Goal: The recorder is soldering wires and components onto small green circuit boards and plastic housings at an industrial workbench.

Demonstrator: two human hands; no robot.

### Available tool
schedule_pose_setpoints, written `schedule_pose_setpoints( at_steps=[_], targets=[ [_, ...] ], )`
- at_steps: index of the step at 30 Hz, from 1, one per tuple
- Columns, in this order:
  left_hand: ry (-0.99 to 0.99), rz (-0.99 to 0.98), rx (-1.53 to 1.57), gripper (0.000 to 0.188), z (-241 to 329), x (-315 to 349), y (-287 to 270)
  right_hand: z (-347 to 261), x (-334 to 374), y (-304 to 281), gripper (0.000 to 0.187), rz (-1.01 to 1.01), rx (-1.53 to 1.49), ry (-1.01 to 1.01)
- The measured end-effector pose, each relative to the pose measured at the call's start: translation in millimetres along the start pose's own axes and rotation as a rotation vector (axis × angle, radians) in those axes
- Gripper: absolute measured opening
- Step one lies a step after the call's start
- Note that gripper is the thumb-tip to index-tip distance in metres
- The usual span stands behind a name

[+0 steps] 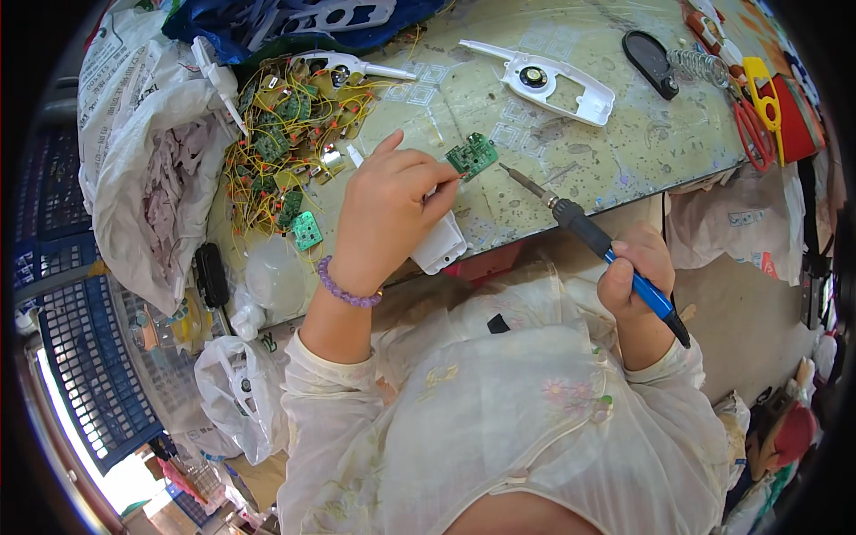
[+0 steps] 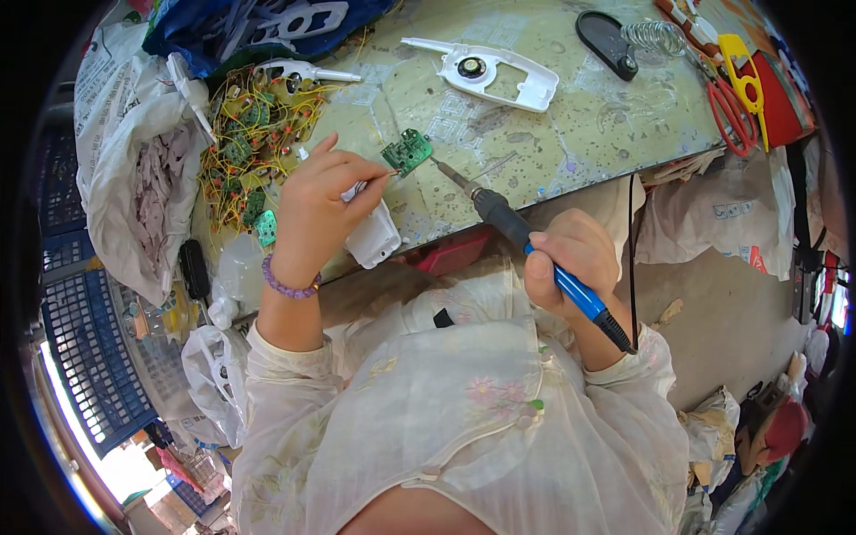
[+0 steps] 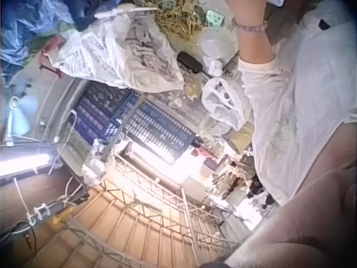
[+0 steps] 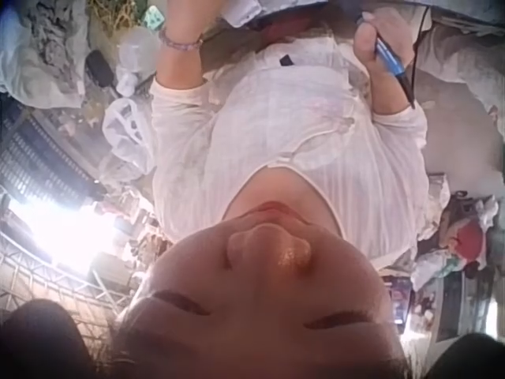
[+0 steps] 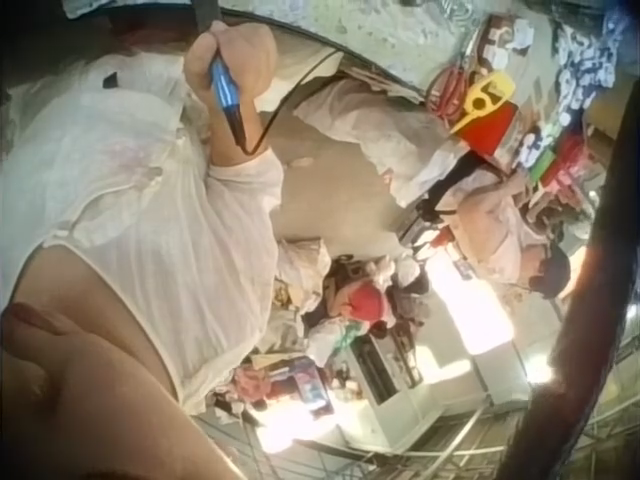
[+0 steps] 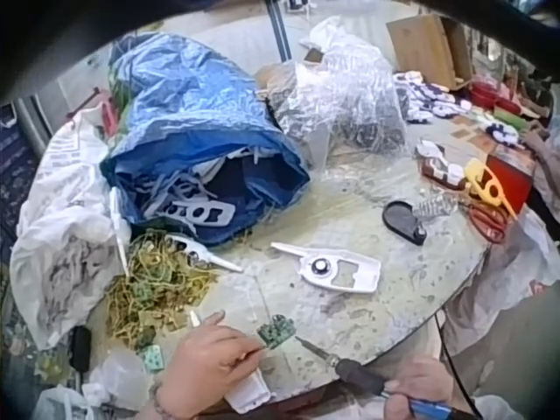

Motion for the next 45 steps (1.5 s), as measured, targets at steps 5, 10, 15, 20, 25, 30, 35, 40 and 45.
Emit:
schedule_pose_setpoints(
  at_steps=[5, 10, 15, 20, 25, 30, 35, 40, 45],
  targets=[
    [0.014, -0.069, 0.023, 0.006, -1.2, -6.0, 3.3, -0.9, -1.6, 5.7, 0.015, -0.023, -0.031, 0.014],
    [-0.026, -0.105, 0.075, 0.006, -6.2, -3.2, 9.0, -4.6, -8.2, 9.8, 0.016, -0.093, -0.068, 0.028],
    [-0.067, -0.107, 0.067, 0.005, -8.1, -2.6, 11.1, -3.0, -6.3, 14.5, 0.016, -0.109, -0.103, 0.032],
    [-0.071, -0.108, 0.059, 0.005, -10.4, -1.5, 11.7, -1.7, -5.2, 18.4, 0.017, -0.154, -0.111, 0.027],
    [-0.058, -0.104, 0.054, 0.004, -9.3, -1.5, 11.1, -1.4, -4.8, 20.6, 0.017, -0.168, -0.099, 0.041],
    [-0.058, -0.095, 0.059, 0.004, -10.6, -0.9, 11.9, -1.3, -5.9, 23.0, 0.017, -0.17, -0.092, 0.04],
    [-0.051, -0.086, 0.048, 0.004, -10.0, -0.4, 12.9, -1.1, -5.6, 23.6, 0.017, -0.178, -0.086, 0.039],
    [-0.043, -0.076, 0.04, 0.003, -9.4, 0.6, 13.1, -1.0, -5.8, 24.3, 0.016, -0.176, -0.09, 0.041],
    [-0.039, -0.077, 0.039, 0.003, -8.9, 0.4, 13.5, -0.6, -6.7, 25.1, 0.015, -0.18, -0.085, 0.051]
  ],
)
Point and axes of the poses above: each hand's wrist, its own x-axis away from the middle knuckle, its own y-axis out of the palm, z = x × y, the point moved 4 cm from there along -x, towards the middle knuckle, and after that the axes turned 10 degrees about -y, right-handed, at the moved point
